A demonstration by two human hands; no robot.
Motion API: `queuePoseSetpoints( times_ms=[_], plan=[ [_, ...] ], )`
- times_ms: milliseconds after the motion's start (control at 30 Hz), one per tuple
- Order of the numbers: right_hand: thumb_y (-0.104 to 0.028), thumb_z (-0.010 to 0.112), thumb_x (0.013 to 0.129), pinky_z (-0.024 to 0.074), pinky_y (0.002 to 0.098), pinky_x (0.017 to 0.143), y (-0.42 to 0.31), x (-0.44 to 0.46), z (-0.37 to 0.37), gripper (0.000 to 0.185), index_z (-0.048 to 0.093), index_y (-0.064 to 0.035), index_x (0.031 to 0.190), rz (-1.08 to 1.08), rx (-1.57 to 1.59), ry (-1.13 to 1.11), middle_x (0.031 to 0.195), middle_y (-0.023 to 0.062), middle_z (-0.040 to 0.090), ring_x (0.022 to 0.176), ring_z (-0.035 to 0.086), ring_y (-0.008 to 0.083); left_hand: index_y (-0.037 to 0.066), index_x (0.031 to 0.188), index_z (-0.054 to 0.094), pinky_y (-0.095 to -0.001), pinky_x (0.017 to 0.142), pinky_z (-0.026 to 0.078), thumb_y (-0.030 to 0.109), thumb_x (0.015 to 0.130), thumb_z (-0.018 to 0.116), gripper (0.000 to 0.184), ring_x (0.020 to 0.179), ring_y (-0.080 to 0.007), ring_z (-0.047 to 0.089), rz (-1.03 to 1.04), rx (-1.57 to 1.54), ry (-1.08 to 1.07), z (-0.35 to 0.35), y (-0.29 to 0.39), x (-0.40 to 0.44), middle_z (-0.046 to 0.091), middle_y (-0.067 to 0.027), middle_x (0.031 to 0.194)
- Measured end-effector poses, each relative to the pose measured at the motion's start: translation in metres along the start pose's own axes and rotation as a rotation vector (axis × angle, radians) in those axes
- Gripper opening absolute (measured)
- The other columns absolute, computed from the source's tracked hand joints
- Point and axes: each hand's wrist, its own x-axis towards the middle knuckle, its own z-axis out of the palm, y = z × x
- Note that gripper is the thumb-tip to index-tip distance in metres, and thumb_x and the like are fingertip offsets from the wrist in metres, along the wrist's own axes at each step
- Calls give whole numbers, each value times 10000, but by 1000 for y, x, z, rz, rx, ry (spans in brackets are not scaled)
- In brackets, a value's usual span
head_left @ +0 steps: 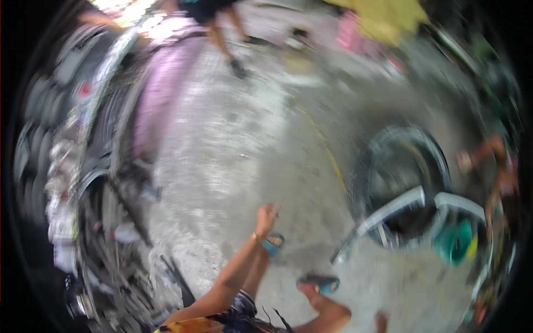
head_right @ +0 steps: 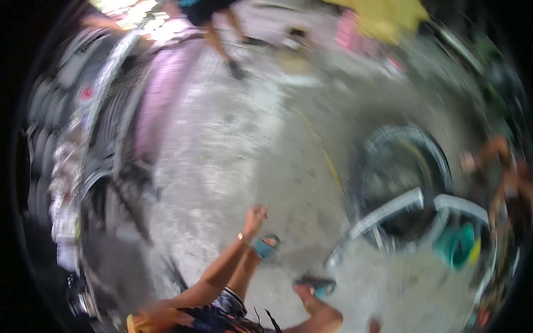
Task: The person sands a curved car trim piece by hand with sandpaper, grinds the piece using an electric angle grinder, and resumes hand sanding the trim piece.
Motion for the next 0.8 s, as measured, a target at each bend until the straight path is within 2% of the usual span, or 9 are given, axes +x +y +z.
queuePoseSetpoints(
  times_ms=[67, 100, 200, 233, 267, 333, 533, 700, 800],
  plan=[
    [-419, 433, 1042, 384, 478, 1112, -118, 7, 143, 549, 426, -47, 1446, -40, -40, -161, 1463, 149, 474, 1327, 492, 305, 5, 999, 686, -425, 859, 507, 303, 974, 630, 305, 976, -328, 666, 68, 408, 36, -82, -49, -39, 715, -190, 1034],
    [-417, 438, 1036, 391, 475, 1100, -171, 2, 201, 532, 441, -54, 1425, -73, -85, -247, 1443, 141, 486, 1312, 501, 300, 29, 1142, 681, -451, 976, 474, 322, 990, 593, 341, 1141, -394, 598, -1, 235, 109, -117, -56, -80, 668, -213, 1198],
    [-411, 452, 1019, 411, 467, 1061, -281, -35, 310, 482, 486, -75, 1363, -147, -236, -436, 1382, 118, 523, 1267, 527, 285, 26, 1409, 544, -402, 1112, 382, 395, 1034, 489, 529, 1349, -310, 500, -686, 85, -93, -232, -63, -216, 545, -190, 1447],
    [-409, 457, 1013, 418, 465, 1049, -306, -41, 318, 466, 501, -82, 1342, -145, -276, -468, 1362, 110, 535, 1252, 536, 279, 11, 1252, 661, -432, 960, 477, 465, 1051, 419, 552, 1138, -308, 646, -514, 213, -32, -257, -65, -271, 702, -193, 1199],
    [-407, 462, 1007, 425, 462, 1036, -327, -49, 321, 450, 517, -89, 1321, -143, -324, -487, 1342, 102, 547, 1237, 545, 274, -16, 1281, 643, -440, 936, 483, 481, 1057, 365, 612, 1167, -310, 639, -451, 156, -90, -277, -107, -319, 705, -165, 1218],
    [-402, 471, 995, 439, 457, 1010, -351, -63, 332, 420, 547, -102, 1280, -131, -433, -519, 1302, 87, 572, 1206, 562, 264, -15, 1286, 637, -439, 948, 482, 472, 1057, 367, 602, 1175, -310, 635, -741, 201, -174, -288, -103, -366, 695, -167, 1234],
    [-389, 500, 961, 480, 442, 934, -393, -86, 386, 342, 638, -144, 1155, -95, -852, -573, 1181, 40, 645, 1115, 615, 234, -13, 1300, 620, -438, 985, 479, 445, 1057, 376, 573, 1198, -310, 624, -800, -156, -132, -299, -12, -325, 664, -173, 1280],
    [-379, 524, 931, 514, 429, 870, -365, -26, 434, 301, 714, -178, 1051, -143, -1307, -650, 1080, 1, 706, 1040, 659, 208, -11, 1311, 606, -437, 1017, 476, 422, 1057, 383, 549, 1218, -310, 614, -807, -284, -197, -369, 38, -296, 639, -178, 1319],
    [-258, 509, 952, 557, 444, 811, -526, -29, 491, 276, 744, -123, 1006, -803, -1605, -452, 930, 91, 738, 829, 699, 206, -10, 1318, 598, -436, 1035, 475, 408, 1057, 387, 536, 1230, -309, 609, -858, -309, -317, -418, 45, -276, 623, -181, 1342]
  ],
)
